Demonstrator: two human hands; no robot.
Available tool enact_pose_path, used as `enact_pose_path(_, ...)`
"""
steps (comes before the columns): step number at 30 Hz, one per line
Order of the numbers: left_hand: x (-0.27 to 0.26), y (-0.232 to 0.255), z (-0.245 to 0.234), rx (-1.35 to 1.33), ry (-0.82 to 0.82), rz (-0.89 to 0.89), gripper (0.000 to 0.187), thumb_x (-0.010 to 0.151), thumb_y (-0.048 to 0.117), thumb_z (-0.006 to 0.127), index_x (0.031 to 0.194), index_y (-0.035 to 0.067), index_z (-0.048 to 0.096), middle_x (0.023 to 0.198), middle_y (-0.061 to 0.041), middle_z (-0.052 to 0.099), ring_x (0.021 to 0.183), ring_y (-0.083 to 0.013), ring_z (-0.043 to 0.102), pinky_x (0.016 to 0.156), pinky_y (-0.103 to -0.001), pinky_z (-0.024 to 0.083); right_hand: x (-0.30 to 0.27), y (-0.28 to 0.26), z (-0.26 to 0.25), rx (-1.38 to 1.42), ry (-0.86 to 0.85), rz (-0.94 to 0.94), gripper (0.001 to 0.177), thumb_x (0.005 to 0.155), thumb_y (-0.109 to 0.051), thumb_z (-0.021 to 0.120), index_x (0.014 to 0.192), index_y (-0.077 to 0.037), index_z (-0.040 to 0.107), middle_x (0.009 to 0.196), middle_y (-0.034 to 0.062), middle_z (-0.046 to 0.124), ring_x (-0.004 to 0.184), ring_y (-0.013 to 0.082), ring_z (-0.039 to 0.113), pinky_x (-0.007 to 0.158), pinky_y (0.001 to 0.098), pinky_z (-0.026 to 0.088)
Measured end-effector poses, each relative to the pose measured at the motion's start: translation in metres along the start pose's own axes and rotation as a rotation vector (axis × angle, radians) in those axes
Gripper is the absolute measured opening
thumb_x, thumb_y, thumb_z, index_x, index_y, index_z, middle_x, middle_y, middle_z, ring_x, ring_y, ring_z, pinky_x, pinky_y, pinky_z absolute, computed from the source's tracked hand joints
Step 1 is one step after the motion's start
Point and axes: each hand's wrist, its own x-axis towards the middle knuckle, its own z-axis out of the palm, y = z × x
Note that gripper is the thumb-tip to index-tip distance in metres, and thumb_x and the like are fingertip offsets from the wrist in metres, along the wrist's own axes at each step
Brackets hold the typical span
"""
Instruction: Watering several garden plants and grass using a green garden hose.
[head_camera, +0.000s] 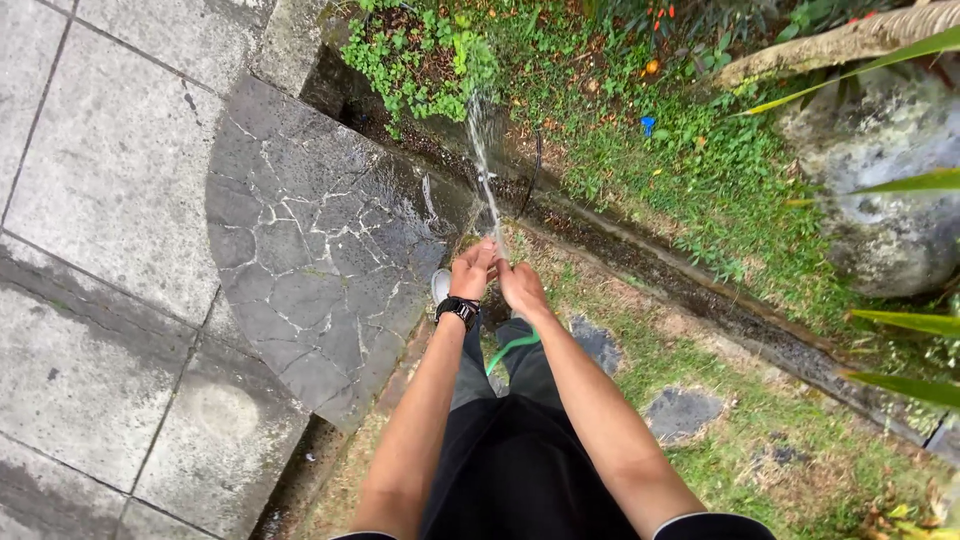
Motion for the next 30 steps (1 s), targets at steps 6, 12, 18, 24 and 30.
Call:
enact_pose_path(6, -0.026, 0.025, 0.03, -0.009, 0.07, 0.13, 0.05, 0.102, 0.034, 0.058, 0.142, 0.004, 0.058, 0.131, -0.007, 0.069, 0.112, -0.0153, 0.067, 0.087, -0.03, 0.057, 0.009, 0.009, -0.017, -0.017, -0.033, -0.144, 0.06, 0.097, -0.049, 0.042, 0.09, 0.003, 0.071, 0.092, 0.0268, 0.067, 0.088, 0.0368, 0.068, 0.085, 0.0518, 0.05)
enact_pose_path(12, -0.03, 0.04, 0.054, -0.117, 0.05, 0.235, 0.049, 0.102, 0.031, 0.062, 0.139, -0.001, 0.061, 0.128, -0.01, 0.069, 0.109, -0.0148, 0.066, 0.09, -0.03, 0.056, 0.023, -0.003, -0.038, 0.06, -0.003, -0.199, 0.066, 0.104, -0.05, 0.037, 0.075, 0.002, 0.066, 0.071, 0.0179, 0.064, 0.07, 0.0308, 0.065, 0.073, 0.0498, 0.05)
enact_pose_path(18, -0.008, 0.032, 0.087, 0.089, -0.028, 0.374, 0.047, 0.103, 0.033, 0.063, 0.136, -0.001, 0.062, 0.117, -0.004, 0.073, 0.103, -0.0081, 0.066, 0.088, -0.023, 0.053, 0.025, 0.004, -0.059, 0.43, 0.099, -0.241, 0.063, 0.106, -0.048, 0.042, 0.065, -0.003, 0.056, 0.055, 0.0057, 0.05, 0.049, 0.0192, 0.047, 0.049, 0.0404, 0.038)
enact_pose_path(24, -0.009, 0.075, 0.121, 0.108, -0.263, 0.245, 0.047, 0.105, 0.04, 0.06, 0.137, 0.007, 0.068, 0.099, 0.0, 0.07, 0.08, -0.0053, 0.057, 0.069, -0.022, 0.049, -0.002, -0.034, -0.1, 0.787, 0.236, -0.222, 0.056, 0.102, -0.046, 0.045, 0.065, -0.004, 0.056, 0.052, 0.0014, 0.046, 0.039, 0.0135, 0.041, 0.036, 0.0349, 0.03)
enact_pose_path(30, -0.022, 0.149, 0.128, 0.163, -0.401, 0.223, 0.049, 0.104, 0.042, 0.056, 0.14, 0.01, 0.061, 0.093, 0.005, 0.065, 0.076, -0.004, 0.056, 0.062, -0.021, 0.047, -0.022, -0.074, -0.119, 0.889, 0.286, -0.229, 0.052, 0.101, -0.043, 0.045, 0.069, -0.003, 0.054, 0.052, 0.0002, 0.044, 0.037, 0.013, 0.039, 0.034, 0.033, 0.03)
